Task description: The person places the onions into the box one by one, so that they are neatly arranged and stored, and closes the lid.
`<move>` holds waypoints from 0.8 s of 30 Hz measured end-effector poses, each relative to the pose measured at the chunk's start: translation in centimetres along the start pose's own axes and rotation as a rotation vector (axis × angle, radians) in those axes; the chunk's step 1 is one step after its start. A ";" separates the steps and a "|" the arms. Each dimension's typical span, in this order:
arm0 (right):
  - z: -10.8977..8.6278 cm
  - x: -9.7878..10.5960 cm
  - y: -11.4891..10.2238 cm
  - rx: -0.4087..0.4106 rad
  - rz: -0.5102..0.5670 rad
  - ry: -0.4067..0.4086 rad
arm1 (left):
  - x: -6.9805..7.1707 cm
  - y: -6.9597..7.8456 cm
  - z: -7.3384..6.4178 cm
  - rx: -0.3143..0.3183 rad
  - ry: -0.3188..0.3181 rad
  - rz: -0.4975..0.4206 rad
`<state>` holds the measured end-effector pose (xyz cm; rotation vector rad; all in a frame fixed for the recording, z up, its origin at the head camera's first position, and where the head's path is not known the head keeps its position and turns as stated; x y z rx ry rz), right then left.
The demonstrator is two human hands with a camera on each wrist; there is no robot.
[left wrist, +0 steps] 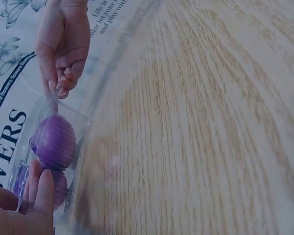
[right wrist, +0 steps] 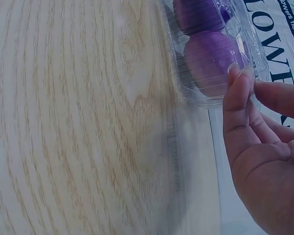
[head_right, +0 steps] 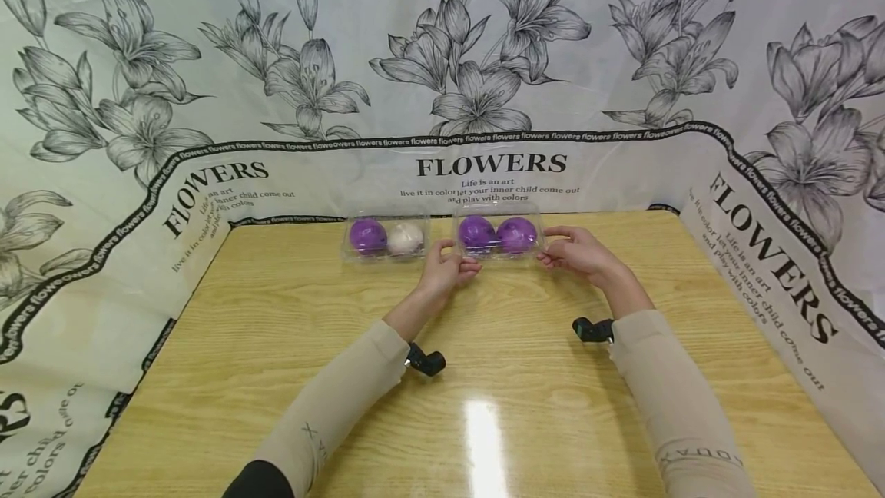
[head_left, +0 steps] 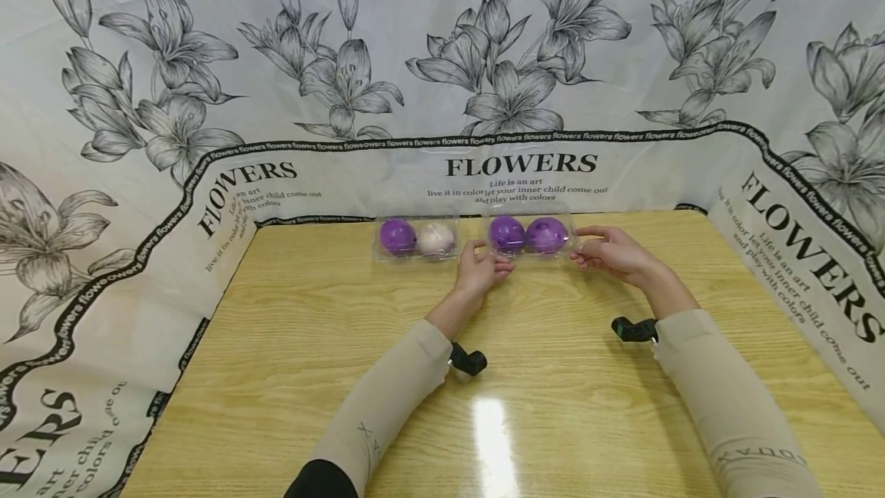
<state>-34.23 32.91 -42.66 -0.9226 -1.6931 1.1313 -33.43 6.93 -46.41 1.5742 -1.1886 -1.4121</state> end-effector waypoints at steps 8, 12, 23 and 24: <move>0.4 0.0 0.0 -0.025 -0.005 -0.020 | 0.1 0.1 0.1 0.014 0.015 -0.002; 0.8 -0.2 -0.2 -0.029 -0.019 -0.014 | 0.2 0.1 0.2 0.015 0.016 0.011; -0.4 0.2 1.1 -0.011 -0.196 0.022 | 1.1 0.6 -1.7 0.107 -0.129 0.114; -0.8 0.3 1.0 -0.008 -0.237 0.029 | 1.7 1.1 -2.2 0.120 -0.172 0.149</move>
Point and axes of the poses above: each hand's wrist, its own z-axis towards the middle knuckle, its own x-axis out of the back of the hand, y = z × x, the point moved 3 cm from there along z, towards the middle knuckle, and after that the axes turned 5 degrees about -z, right-handed, at the moved point
